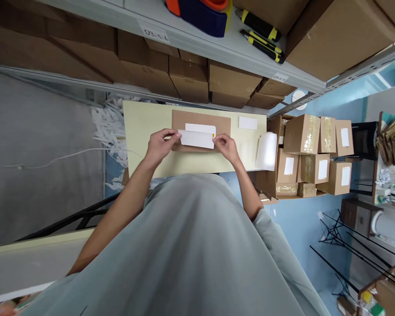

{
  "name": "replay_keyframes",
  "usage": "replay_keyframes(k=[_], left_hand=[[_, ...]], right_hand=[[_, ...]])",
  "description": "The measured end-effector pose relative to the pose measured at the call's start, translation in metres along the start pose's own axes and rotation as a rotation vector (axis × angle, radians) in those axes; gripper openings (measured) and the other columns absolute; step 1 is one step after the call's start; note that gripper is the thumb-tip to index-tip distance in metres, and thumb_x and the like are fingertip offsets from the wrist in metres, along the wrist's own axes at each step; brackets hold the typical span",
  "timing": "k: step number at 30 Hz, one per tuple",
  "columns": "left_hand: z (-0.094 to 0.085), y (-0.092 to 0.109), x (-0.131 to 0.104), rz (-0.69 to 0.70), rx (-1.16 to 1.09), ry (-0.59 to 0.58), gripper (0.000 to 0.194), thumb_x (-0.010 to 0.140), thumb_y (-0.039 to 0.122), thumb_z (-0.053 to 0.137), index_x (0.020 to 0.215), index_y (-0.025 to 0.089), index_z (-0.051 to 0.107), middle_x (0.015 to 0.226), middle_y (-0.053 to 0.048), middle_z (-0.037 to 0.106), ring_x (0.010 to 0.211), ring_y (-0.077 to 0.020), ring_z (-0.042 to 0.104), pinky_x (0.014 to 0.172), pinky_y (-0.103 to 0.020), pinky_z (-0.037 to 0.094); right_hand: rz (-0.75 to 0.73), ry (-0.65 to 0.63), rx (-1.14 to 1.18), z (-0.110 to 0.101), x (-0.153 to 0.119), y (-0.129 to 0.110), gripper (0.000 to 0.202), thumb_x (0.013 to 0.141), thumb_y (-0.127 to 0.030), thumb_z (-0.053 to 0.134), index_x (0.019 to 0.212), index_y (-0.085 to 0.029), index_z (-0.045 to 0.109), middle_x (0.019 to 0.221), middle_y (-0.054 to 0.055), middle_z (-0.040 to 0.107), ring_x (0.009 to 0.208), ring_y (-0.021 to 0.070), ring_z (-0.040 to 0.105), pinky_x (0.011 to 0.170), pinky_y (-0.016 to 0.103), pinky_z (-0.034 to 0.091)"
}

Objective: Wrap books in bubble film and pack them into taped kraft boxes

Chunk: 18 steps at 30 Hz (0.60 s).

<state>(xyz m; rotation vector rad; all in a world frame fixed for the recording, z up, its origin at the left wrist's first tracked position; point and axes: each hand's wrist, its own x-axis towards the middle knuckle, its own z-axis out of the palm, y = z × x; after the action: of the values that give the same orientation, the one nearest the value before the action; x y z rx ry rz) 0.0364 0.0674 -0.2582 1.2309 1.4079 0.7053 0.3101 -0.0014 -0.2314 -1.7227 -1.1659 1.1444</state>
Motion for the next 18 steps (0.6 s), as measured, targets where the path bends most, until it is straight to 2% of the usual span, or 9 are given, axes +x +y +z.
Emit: replay_keyframes(k=[7, 18], left_hand=[[0.009, -0.01, 0.036, 0.031, 0.084, -0.012, 0.022, 0.085, 0.042, 0.078, 0.092, 0.021, 0.076, 0.111, -0.009, 0.077, 0.104, -0.0247, 0.07, 0.103, -0.038, 0.057], [0.013, -0.022, 0.049, 0.016, 0.059, -0.016, 0.022, 0.082, 0.042, 0.079, 0.089, 0.021, 0.076, 0.109, -0.008, 0.077, 0.104, -0.0246, 0.07, 0.106, -0.039, 0.055]], right_hand=[[0.045, -0.017, -0.015, 0.002, 0.033, 0.024, 0.047, 0.087, -0.07, 0.081, 0.087, -0.023, 0.072, 0.105, 0.007, 0.074, 0.094, 0.0217, 0.069, 0.094, 0.04, 0.06], [0.06, -0.018, -0.047, 0.006, 0.05, 0.04, 0.042, 0.09, -0.063, 0.08, 0.087, -0.022, 0.073, 0.105, 0.007, 0.074, 0.089, 0.0193, 0.066, 0.092, 0.036, 0.058]])
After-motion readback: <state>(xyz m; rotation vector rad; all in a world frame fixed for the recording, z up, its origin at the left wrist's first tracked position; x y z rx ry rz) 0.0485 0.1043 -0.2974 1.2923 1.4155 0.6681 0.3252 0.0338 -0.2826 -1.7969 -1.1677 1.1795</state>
